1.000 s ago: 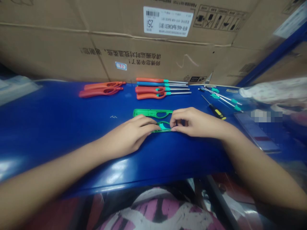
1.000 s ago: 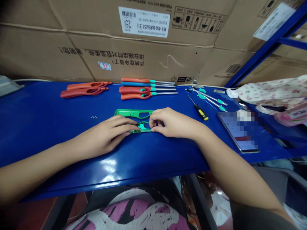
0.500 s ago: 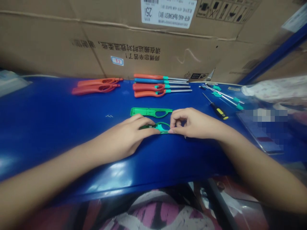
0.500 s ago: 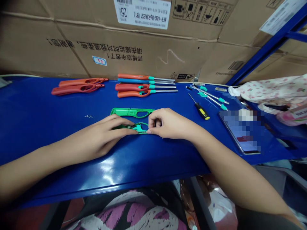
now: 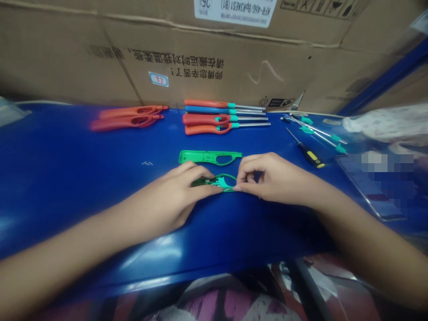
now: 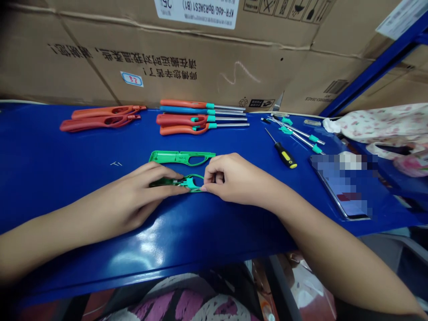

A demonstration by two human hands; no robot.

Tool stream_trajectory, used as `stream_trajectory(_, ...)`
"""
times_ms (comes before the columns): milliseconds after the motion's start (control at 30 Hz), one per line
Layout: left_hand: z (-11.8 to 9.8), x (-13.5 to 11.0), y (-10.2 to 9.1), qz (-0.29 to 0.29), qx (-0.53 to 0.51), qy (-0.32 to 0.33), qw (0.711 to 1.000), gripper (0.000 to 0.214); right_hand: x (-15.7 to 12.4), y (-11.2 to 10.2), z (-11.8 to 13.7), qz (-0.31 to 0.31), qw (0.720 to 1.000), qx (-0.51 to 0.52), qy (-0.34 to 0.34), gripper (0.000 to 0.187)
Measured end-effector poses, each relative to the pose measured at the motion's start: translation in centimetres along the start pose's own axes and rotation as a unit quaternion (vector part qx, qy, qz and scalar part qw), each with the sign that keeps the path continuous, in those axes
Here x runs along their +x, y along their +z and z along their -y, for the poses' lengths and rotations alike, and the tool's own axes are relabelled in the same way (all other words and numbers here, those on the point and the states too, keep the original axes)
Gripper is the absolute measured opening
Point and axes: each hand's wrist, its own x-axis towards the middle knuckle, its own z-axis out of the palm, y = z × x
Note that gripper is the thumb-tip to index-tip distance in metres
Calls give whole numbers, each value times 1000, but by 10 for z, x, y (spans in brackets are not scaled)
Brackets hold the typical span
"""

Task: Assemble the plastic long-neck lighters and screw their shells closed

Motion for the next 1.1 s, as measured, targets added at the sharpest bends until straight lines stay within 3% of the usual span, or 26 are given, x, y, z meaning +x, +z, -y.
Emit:
stream_trajectory(433, 0, -2, -1, 8, -2, -3, 1000, 52, 0, 2, 2, -17, 1000, -18, 4, 13)
stream_trajectory(767, 1, -1, -1, 6, -12, -1, 1000, 55, 0, 4, 0, -15, 993, -38, -107, 10)
stream_trajectory(1100, 2, -2, 1, 2, -12, 5, 1000, 53, -1, 6, -3, -17, 989, -54, -137, 10)
